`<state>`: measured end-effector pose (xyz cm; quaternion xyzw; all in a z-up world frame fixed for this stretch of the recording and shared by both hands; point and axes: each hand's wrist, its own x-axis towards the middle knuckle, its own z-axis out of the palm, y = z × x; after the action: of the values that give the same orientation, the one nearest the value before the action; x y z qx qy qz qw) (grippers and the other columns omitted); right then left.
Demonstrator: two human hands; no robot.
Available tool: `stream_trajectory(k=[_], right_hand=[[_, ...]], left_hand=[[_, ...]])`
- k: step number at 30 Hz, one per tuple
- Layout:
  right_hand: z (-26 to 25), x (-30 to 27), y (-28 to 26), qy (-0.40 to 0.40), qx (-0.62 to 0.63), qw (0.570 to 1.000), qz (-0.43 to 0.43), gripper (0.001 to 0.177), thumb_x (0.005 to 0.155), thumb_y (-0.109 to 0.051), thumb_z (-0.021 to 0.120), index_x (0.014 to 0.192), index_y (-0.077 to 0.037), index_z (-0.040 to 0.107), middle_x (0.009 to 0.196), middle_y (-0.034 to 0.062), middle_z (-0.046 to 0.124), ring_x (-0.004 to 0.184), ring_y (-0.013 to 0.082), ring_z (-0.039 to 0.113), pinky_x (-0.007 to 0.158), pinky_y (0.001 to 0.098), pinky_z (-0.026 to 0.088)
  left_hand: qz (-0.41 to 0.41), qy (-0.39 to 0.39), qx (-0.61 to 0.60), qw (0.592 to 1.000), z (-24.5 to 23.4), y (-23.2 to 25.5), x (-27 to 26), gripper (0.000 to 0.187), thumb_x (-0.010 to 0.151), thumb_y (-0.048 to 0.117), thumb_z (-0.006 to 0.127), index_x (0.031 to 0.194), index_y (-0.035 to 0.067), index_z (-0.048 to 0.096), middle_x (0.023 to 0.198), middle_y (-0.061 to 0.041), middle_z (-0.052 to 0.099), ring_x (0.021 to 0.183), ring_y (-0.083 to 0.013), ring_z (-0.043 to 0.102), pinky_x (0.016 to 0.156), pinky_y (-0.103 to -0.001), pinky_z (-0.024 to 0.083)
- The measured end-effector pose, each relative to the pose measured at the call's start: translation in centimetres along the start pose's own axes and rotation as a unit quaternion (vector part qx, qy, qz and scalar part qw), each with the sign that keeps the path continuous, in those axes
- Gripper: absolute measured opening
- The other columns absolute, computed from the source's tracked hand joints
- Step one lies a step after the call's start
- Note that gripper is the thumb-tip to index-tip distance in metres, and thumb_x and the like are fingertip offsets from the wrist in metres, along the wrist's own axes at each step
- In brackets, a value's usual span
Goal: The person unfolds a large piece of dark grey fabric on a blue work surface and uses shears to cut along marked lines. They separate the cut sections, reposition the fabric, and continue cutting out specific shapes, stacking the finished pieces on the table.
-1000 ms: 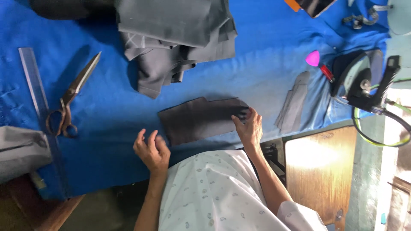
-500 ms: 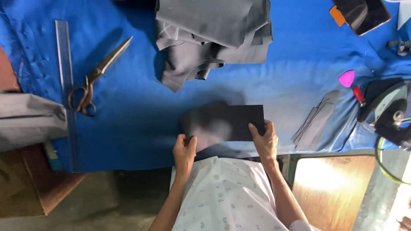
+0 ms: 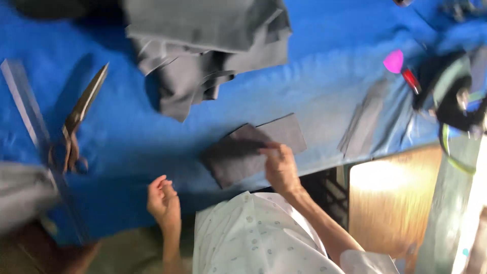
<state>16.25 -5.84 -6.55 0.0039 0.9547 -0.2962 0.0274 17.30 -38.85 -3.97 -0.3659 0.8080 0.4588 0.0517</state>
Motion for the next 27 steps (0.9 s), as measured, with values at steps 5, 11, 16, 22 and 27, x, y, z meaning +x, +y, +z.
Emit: stream_trajectory(k=[5,11,16,22,27], right_hand=[[2.7,-1.2,-6.9,-0.069,-0.063,0.986,0.139,0.049,0.077,0.002,0.051,0.107,-0.028,0.076,0.121,0.0114,0.059,0.093,0.0384,0.058,0.077,0.0534,0.045],[4.6,-2.1,-10.8,0.075,0.031,0.988,0.129,0.044,0.08,0.012,0.046,0.11,-0.014,0.065,0.118,0.015,0.052,0.107,0.0346,0.059,0.082,0.0512,0.049],[4.7,-1.2,-10.3,0.111,0.028,0.968,0.224,0.048,0.087,0.011,0.049,0.129,-0.011,0.06,0.123,0.0189,0.052,0.105,0.0326,0.061,0.076,0.0424,0.056],[4.3,-0.4,-12.0,0.131,0.025,0.971,0.198,0.044,0.085,0.009,0.04,0.12,-0.008,0.06,0.118,0.0185,0.052,0.106,0.0364,0.056,0.085,0.0483,0.05],[5.2,-1.3,-13.9,0.168,0.106,0.938,0.286,0.035,0.091,0.0,0.05,0.119,-0.015,0.064,0.12,0.0105,0.056,0.086,0.025,0.061,0.077,0.0362,0.054]], left_hand=[[0.108,-0.06,0.089,0.988,-2.6,0.7,5.8,0.021,0.107,0.011,0.058,0.124,0.01,0.07,0.095,-0.005,0.069,0.07,-0.0145,0.061,0.072,-0.028,0.051],[0.255,-0.128,0.171,0.943,-5.3,-1.4,10.4,0.018,0.11,0.005,0.059,0.124,0.004,0.071,0.104,-0.009,0.073,0.086,-0.0213,0.068,0.073,-0.032,0.054],[0.317,-0.166,0.172,0.918,-5.8,-1.3,12.1,0.018,0.11,0.005,0.061,0.123,0.003,0.072,0.099,-0.01,0.071,0.08,-0.0227,0.065,0.071,-0.033,0.052],[0.327,-0.163,0.207,0.908,-4.8,-2.7,13.2,0.018,0.109,0.012,0.061,0.12,0.014,0.075,0.097,-0.002,0.07,0.074,-0.0189,0.06,0.065,-0.03,0.048],[0.389,-0.162,0.179,0.889,-4.5,-3.1,14.3,0.013,0.112,0.001,0.064,0.112,0.005,0.076,0.093,-0.011,0.069,0.077,-0.0258,0.062,0.07,-0.034,0.049]])
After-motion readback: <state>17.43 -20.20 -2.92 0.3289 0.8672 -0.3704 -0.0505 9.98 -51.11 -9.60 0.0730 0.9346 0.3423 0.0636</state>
